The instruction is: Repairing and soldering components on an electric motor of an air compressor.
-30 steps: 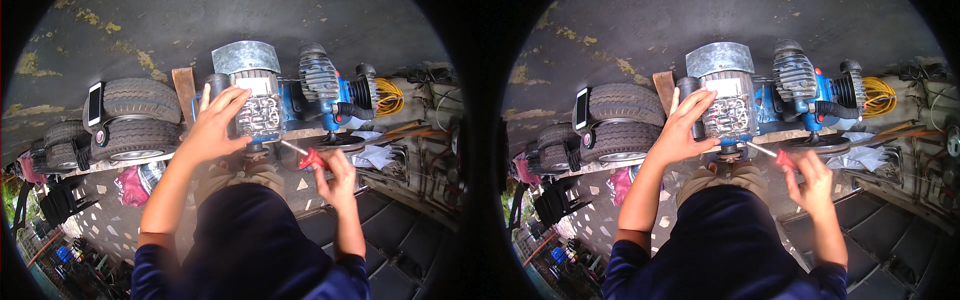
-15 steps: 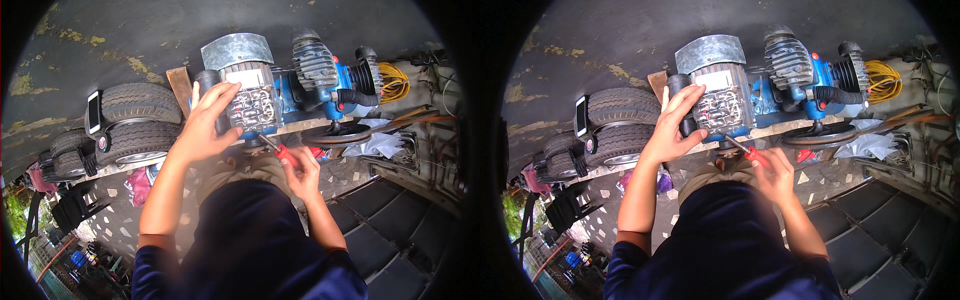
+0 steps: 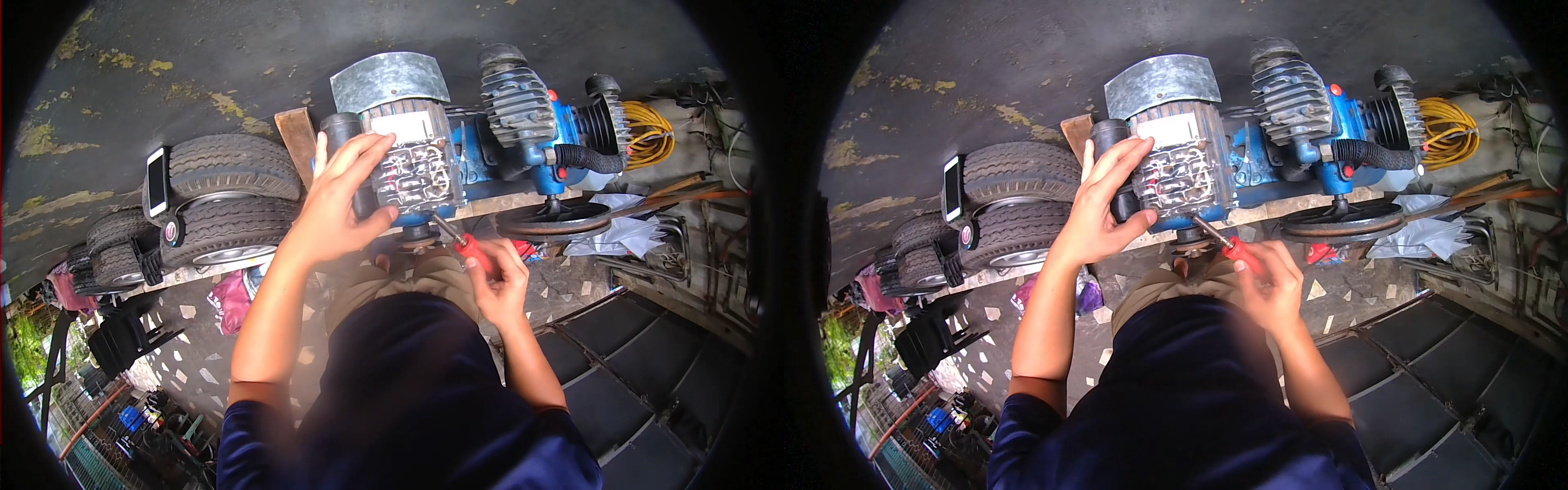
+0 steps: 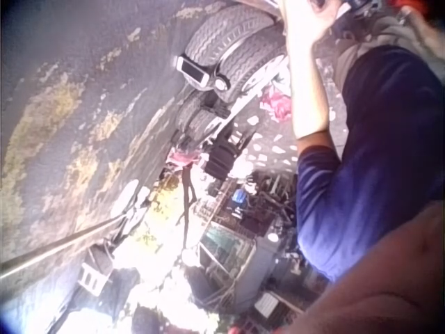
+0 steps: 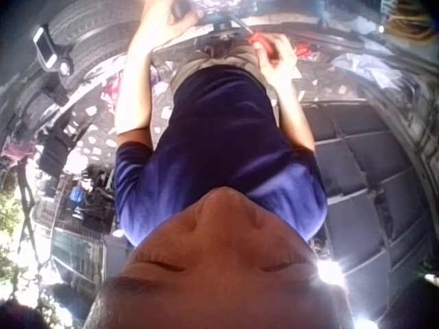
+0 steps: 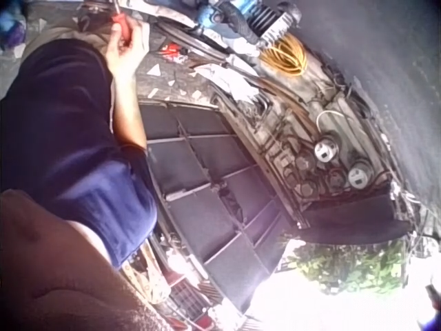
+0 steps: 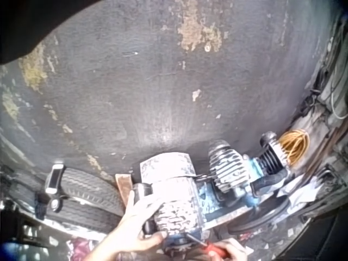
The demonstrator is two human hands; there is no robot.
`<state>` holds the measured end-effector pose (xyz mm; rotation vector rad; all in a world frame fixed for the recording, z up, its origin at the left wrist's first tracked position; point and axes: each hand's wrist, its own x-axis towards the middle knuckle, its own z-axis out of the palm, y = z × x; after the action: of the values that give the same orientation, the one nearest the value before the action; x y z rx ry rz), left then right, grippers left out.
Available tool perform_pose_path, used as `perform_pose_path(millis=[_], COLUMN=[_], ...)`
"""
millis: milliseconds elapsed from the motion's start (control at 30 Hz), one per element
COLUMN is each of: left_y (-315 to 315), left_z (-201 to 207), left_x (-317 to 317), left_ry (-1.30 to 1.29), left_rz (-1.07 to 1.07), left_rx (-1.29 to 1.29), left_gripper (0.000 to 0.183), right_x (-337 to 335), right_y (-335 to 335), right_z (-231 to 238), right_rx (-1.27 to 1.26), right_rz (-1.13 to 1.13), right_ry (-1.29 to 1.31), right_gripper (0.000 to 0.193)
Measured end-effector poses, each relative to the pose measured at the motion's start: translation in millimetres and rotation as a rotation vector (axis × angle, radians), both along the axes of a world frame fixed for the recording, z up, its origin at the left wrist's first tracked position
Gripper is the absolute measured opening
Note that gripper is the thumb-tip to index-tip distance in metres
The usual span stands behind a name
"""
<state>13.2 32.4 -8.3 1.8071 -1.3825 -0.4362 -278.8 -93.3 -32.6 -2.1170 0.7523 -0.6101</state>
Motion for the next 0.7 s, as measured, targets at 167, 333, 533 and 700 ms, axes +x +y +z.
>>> perform_pose_path(millis=[167,333,533,700], left_y=[-1,-2,-3,-2], left_z=[0,-1,-1,-1], left_x=[-1,-2,-3,-3], left_ry=[-0.006,-0.010,-0.024,-0.024], left_rz=[0.011,0.026,0.026,0.032], left_rx=[-0.003,-0.016,-0.014,-0.012], left_gripper=[0.092,0.093,0.093,0.093], right_x=[-9,-7,3,4], right_y=[-4,-5,-3,-3], right_z=[5,3,4,4], right_rx=[0.051,0.049,0.048,0.036], right_rz=[-0.037,-0.027,0.014,0.025], right_ry=[0.014,0.017,0.015,0.001], right_gripper=[0.020,0.022,0.023,0.022])
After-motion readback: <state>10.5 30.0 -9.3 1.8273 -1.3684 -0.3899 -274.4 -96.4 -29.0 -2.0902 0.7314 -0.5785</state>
